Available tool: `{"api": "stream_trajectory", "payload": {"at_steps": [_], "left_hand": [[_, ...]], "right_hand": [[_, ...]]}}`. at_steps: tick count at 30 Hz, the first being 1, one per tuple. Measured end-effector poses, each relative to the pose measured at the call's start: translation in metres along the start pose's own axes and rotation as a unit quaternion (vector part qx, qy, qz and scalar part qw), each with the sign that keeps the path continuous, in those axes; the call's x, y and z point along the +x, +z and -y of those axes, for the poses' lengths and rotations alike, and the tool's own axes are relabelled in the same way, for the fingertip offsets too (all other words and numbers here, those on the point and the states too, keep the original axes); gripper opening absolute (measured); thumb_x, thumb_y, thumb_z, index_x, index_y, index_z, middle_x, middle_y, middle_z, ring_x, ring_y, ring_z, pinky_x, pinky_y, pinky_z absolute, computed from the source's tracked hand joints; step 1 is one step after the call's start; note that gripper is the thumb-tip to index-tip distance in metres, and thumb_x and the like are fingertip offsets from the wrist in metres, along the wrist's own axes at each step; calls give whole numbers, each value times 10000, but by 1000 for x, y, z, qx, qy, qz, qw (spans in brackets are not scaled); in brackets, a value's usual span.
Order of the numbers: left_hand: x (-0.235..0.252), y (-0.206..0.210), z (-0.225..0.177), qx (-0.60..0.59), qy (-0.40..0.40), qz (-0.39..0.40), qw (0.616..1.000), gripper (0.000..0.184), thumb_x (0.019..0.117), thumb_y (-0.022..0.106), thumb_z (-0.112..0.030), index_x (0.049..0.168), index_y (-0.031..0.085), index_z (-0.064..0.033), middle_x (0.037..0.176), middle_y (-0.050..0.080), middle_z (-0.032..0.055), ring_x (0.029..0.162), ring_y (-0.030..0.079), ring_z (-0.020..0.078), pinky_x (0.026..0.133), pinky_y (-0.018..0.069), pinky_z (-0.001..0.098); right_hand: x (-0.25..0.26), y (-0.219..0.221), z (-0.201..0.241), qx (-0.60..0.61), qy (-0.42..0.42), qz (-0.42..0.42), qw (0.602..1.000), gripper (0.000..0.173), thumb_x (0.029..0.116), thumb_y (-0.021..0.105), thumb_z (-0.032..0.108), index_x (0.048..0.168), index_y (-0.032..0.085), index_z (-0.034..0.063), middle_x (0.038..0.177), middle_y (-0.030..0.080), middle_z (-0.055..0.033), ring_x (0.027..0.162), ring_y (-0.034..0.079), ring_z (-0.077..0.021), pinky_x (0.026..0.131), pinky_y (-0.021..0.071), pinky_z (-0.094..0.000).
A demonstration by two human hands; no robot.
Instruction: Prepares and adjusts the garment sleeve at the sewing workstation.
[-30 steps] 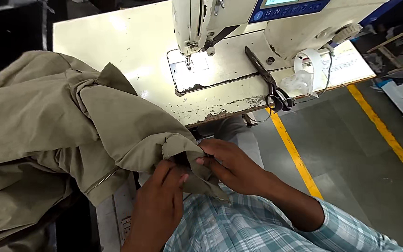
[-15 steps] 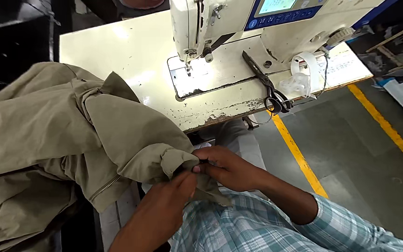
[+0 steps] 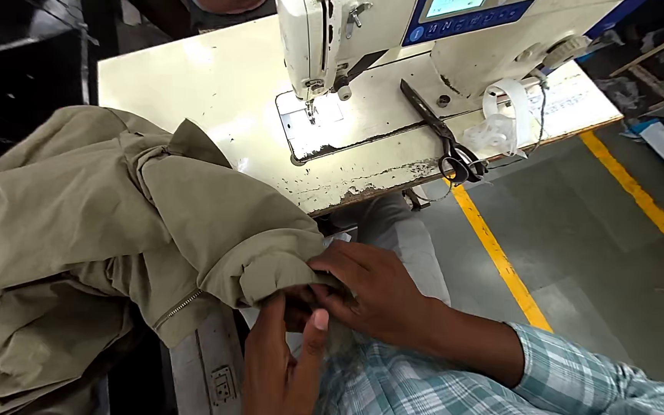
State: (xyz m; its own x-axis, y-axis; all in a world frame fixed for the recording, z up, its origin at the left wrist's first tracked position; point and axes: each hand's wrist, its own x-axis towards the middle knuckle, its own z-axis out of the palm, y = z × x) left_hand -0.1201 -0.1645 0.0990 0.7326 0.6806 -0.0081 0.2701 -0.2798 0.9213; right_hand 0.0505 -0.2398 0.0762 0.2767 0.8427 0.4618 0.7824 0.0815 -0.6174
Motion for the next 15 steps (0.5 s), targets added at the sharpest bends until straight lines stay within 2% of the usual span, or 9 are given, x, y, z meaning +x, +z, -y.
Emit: {"api": "stream_trajectory", "payload": {"at_steps": [3,5,6,8,9,10,12,13,15], "left_hand": [[12,8,-1,-49,9,-101,994,542,1007,494,-600,949,683,-95,791,682,-61,740,666,22,714,588,243],[22,12,-5,-174,-22,-146,974,268,1020,615,-365,987,709,-116,872,729,-63,829,706,28,786,605,222],[25,12,-6,-263,-56,-164,949,188,1032,601,-239,1004,714,-92,891,749,-20,836,723,60,793,613,238],[29,10,-6,-390,-118,-191,893,208,1059,509,-156,1037,690,-56,901,761,54,802,748,120,750,636,282],[29,10,-5,-405,-136,-200,882,197,1060,508,-177,1065,664,-57,905,758,56,792,748,128,732,640,292],[26,12,-4,-393,-146,-203,885,163,1036,561,-193,1105,621,-58,916,752,40,805,744,118,740,638,289],[20,18,-3,-328,-133,-204,913,371,881,760,-118,1159,528,-40,913,732,-6,826,731,81,753,633,260],[17,22,-2,-303,-118,-215,921,402,817,785,-33,1144,551,-19,892,744,5,808,738,87,739,637,253],[15,24,2,-303,-96,-223,922,348,816,756,62,1117,594,-1,878,756,38,785,742,109,734,636,259]], "right_hand": [[-7,2,5,-3,-60,-51,997,137,973,664,179,1090,708,123,907,658,-23,781,634,-101,650,529,-226],[-15,3,5,7,-91,-66,994,160,1000,637,152,1145,707,156,983,669,-32,858,640,-118,735,536,-238],[-20,4,5,10,-101,-56,993,200,1009,627,140,1190,701,182,1065,683,-34,926,648,-139,790,543,-260],[-32,7,3,16,-107,-13,994,256,1013,613,112,1233,700,210,1269,672,-28,1078,643,-179,905,540,-309],[-36,7,1,26,-110,9,994,219,1015,615,113,1191,716,195,1315,667,-29,1128,643,-193,948,540,-325],[-39,7,0,38,-120,31,992,186,1019,612,114,1154,726,173,1323,667,-41,1164,641,-209,981,536,-338],[-40,4,-2,71,-133,69,986,148,1029,598,129,1104,726,142,1268,686,-61,1183,641,-224,1002,533,-349],[-39,2,-2,103,-122,74,984,150,1026,602,137,1105,730,128,1234,699,-61,1168,646,-214,994,535,-345],[-36,-3,-3,191,-51,32,980,147,1003,647,149,1118,728,102,1140,736,-48,1078,686,-151,925,574,-314]]}}
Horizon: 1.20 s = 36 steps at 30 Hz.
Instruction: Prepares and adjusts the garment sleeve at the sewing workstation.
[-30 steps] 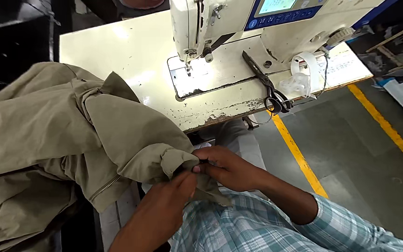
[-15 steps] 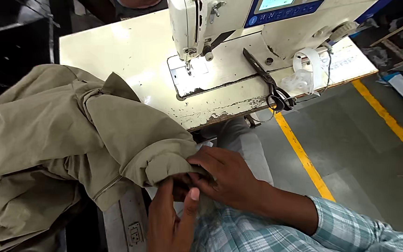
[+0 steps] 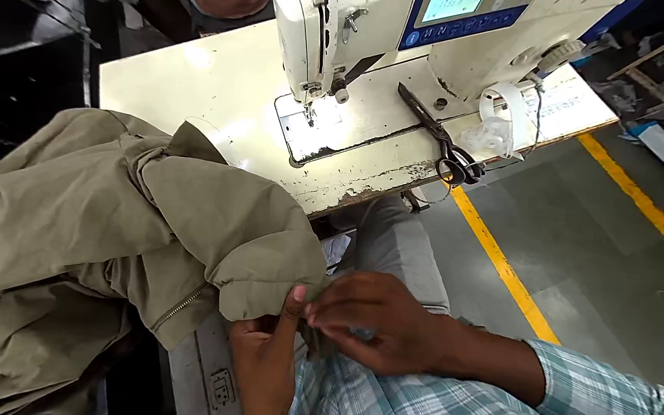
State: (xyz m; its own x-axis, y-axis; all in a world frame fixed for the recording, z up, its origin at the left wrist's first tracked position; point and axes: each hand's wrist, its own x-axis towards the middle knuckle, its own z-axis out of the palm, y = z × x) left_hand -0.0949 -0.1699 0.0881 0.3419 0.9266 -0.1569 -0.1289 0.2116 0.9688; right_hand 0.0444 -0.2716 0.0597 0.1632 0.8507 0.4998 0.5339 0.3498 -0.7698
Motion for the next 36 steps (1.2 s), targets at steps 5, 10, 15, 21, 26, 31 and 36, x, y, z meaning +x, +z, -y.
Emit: {"api": "stream_trajectory", "payload": {"at_steps": [5,10,15,21,26,31,36], "left_hand": [[-3,-6,-2,-37,-8,23,999,317,870,722,59,1140,585,-38,924,758,40,820,746,114,761,635,263],[-3,-7,2,-44,-1,36,998,366,821,791,30,1129,605,-36,942,761,45,844,748,117,779,635,270],[-5,-3,6,-1,34,51,998,322,801,812,13,1077,661,-52,924,768,16,835,746,96,777,631,246],[-5,3,7,62,61,58,995,287,808,775,37,1057,641,-18,892,764,10,801,741,86,744,632,230],[-8,4,5,48,61,103,992,214,880,750,-19,1061,639,-52,917,765,-23,830,738,64,776,625,222],[-8,3,5,44,45,93,994,222,900,701,24,1093,604,-30,921,760,-29,842,736,55,793,622,215],[-6,2,6,32,42,92,994,209,928,674,15,1113,594,-38,941,757,-24,874,733,59,821,615,221]], "right_hand": [[23,-19,-1,44,96,-101,989,102,930,717,158,980,693,73,900,674,20,822,676,-62,722,623,-250],[27,-15,-3,-90,56,-39,994,92,928,711,207,984,761,155,919,696,58,872,657,-44,718,566,-238],[28,-14,-3,-136,55,-40,988,60,902,705,206,894,746,163,833,664,72,770,628,-20,628,527,-207],[33,-17,-5,-197,55,-6,979,82,888,704,217,827,690,164,759,598,69,701,579,-37,577,476,-211],[29,-15,-7,-55,145,11,988,87,929,609,184,891,581,111,818,535,22,748,542,-59,620,474,-214],[40,-50,-5,86,239,-152,955,83,991,502,147,991,583,132,797,569,21,601,530,-59,495,452,-198],[26,-41,-10,-16,145,-45,988,89,886,733,187,954,716,132,877,668,60,799,664,-47,693,609,-261]]}}
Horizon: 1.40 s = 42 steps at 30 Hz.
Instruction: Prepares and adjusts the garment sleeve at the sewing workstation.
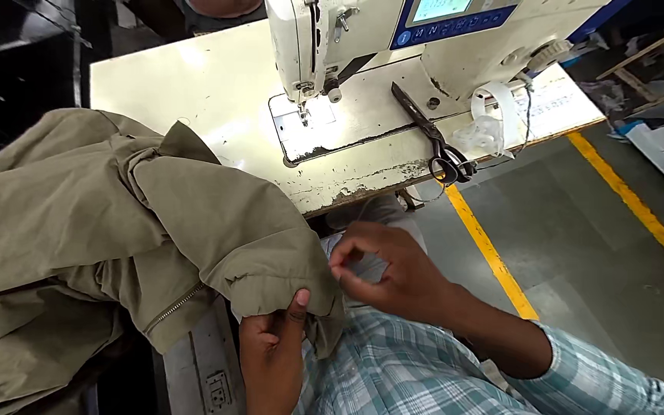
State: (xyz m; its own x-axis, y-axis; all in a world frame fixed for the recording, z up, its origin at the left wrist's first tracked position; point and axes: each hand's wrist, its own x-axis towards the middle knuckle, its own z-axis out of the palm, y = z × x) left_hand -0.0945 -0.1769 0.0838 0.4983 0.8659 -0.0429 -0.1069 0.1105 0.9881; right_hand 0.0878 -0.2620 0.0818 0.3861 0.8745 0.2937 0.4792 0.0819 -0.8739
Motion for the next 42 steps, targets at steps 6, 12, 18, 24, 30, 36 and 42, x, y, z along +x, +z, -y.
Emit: {"api": "stream_trajectory", "payload": {"at_steps": [6,12,18,24,30,36,42], "left_hand": [[-3,0,2,16,9,-8,1000,199,915,662,40,1095,603,-23,933,750,-3,868,731,70,814,615,225],[-1,-1,1,57,28,-5,998,207,896,651,56,1083,607,-22,928,745,-19,860,728,55,799,617,211],[-3,-1,2,102,58,19,993,210,890,702,-3,1080,611,-8,930,749,-24,854,732,60,800,629,226],[0,-6,5,116,68,41,990,189,920,720,-77,1082,640,-21,948,747,-6,868,736,81,810,638,247],[3,-16,0,132,60,52,988,193,927,715,-89,1086,631,-20,939,746,-10,856,734,78,802,637,246],[1,-31,-34,473,201,91,853,253,979,623,-222,953,703,16,877,735,136,847,718,132,783,579,252],[9,-55,-92,491,201,110,840,442,971,691,-338,1118,630,75,1016,707,182,995,678,120,888,559,262]], "right_hand": [[-10,20,1,-99,-48,3,994,86,902,737,245,952,763,180,901,692,94,848,651,-12,690,561,-216],[-3,22,9,-161,-83,-9,983,56,886,708,207,860,738,168,809,647,77,770,617,-35,628,513,-218],[1,26,9,-199,-100,-13,975,106,873,655,226,803,653,147,751,567,46,725,561,-91,585,444,-253],[12,4,10,-38,-57,-48,996,77,908,620,192,928,648,124,849,594,60,791,594,-41,672,539,-228],[10,-9,1,-21,-68,33,997,254,969,720,313,1111,744,104,1029,671,38,851,644,-26,709,591,-203],[17,18,11,-140,-179,46,973,178,993,678,304,987,783,160,956,715,36,882,674,-67,727,570,-252],[32,42,41,-33,-161,69,984,205,1043,602,260,960,721,116,931,670,19,885,643,-81,731,545,-242]]}}
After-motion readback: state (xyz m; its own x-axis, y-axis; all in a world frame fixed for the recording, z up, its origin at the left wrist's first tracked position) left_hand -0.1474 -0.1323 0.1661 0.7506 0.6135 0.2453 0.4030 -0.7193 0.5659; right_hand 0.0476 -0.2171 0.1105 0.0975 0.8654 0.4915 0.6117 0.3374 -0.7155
